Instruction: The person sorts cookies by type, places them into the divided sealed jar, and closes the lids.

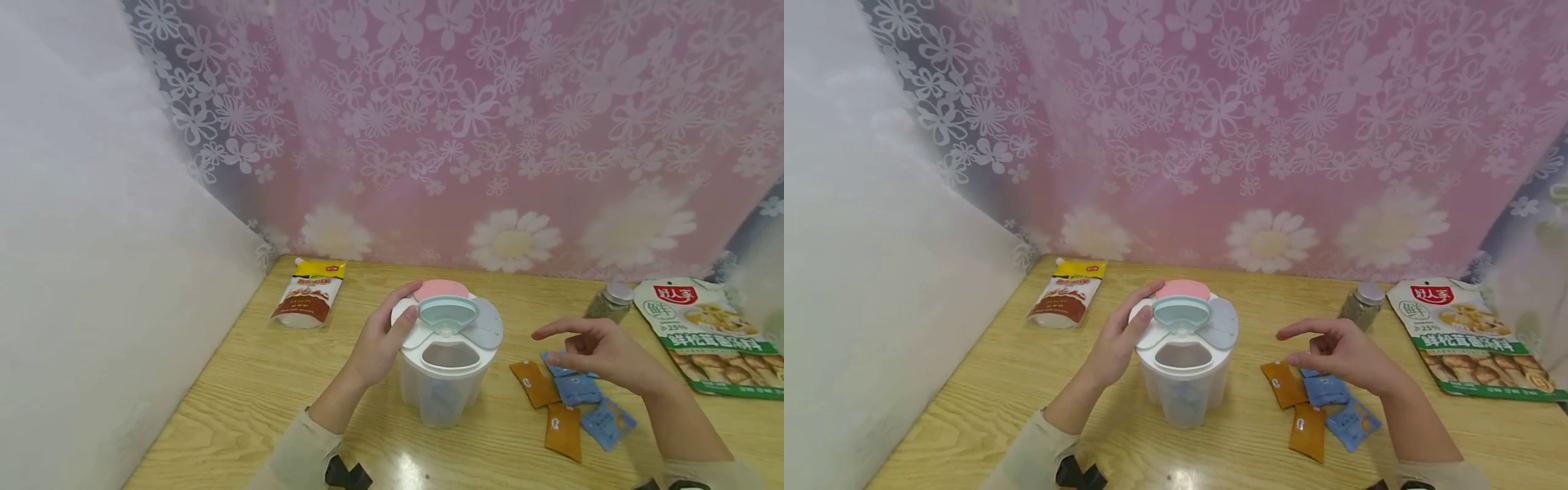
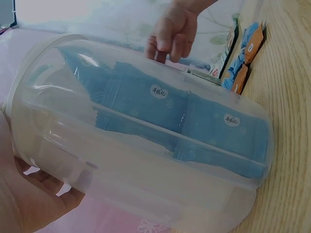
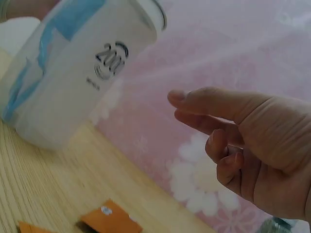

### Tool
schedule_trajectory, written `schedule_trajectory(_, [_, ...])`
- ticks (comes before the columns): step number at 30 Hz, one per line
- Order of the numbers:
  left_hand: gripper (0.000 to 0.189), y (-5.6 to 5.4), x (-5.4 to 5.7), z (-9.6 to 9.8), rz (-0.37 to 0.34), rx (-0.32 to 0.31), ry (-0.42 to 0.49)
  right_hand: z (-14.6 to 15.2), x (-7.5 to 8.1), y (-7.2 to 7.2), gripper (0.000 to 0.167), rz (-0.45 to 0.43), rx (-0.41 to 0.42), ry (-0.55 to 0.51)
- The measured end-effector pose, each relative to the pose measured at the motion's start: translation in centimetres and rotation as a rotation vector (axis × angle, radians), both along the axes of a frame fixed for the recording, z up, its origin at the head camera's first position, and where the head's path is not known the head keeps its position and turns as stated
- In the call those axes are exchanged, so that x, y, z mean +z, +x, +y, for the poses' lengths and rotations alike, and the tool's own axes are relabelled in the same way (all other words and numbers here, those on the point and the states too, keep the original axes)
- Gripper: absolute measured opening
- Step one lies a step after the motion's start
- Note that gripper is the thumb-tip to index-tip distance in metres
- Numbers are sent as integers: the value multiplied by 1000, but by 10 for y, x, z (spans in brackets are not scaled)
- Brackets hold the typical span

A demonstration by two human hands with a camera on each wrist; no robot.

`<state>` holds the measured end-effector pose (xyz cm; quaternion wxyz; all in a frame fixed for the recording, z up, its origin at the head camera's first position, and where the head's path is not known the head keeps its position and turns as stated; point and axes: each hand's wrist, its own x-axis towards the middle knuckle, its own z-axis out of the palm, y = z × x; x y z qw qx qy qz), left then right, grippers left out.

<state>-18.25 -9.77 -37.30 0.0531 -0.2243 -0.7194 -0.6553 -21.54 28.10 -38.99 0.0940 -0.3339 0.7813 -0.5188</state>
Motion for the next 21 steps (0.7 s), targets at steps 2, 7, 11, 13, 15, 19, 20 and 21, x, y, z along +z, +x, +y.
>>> schedule_trajectory(2, [46, 0, 0, 1, 3, -3, 1, 5, -6, -4, 37, -24, -12, 28])
schedule_trajectory(7, [46, -1, 1, 1, 2, -2, 0, 19, -20, -14, 41, -74, -10, 38])
schedule_trajectory(11, [47, -1, 0, 0, 3, -4, -1, 30, -29, -20, 44, -111, -25, 55])
schedule_trajectory(13, [47, -1, -1, -1, 3, -8, 2, 35, -34, -22, 47, -129, -47, 86])
schedule_trajectory(15, [47, -1, -1, -1, 5, -10, 3, 39, -38, -25, 49, -149, -68, 118])
schedule_trajectory(19, [48, 0, -1, -1, 9, -14, 4, 45, -47, -28, 52, -159, -83, 170])
schedule_trajectory(20, [48, 0, -1, -1, 9, -15, 5, 46, -49, -29, 52, -147, -78, 177])
schedule_trajectory(21, [48, 0, -1, -1, 8, -18, 6, 47, -52, -29, 51, -131, -77, 188])
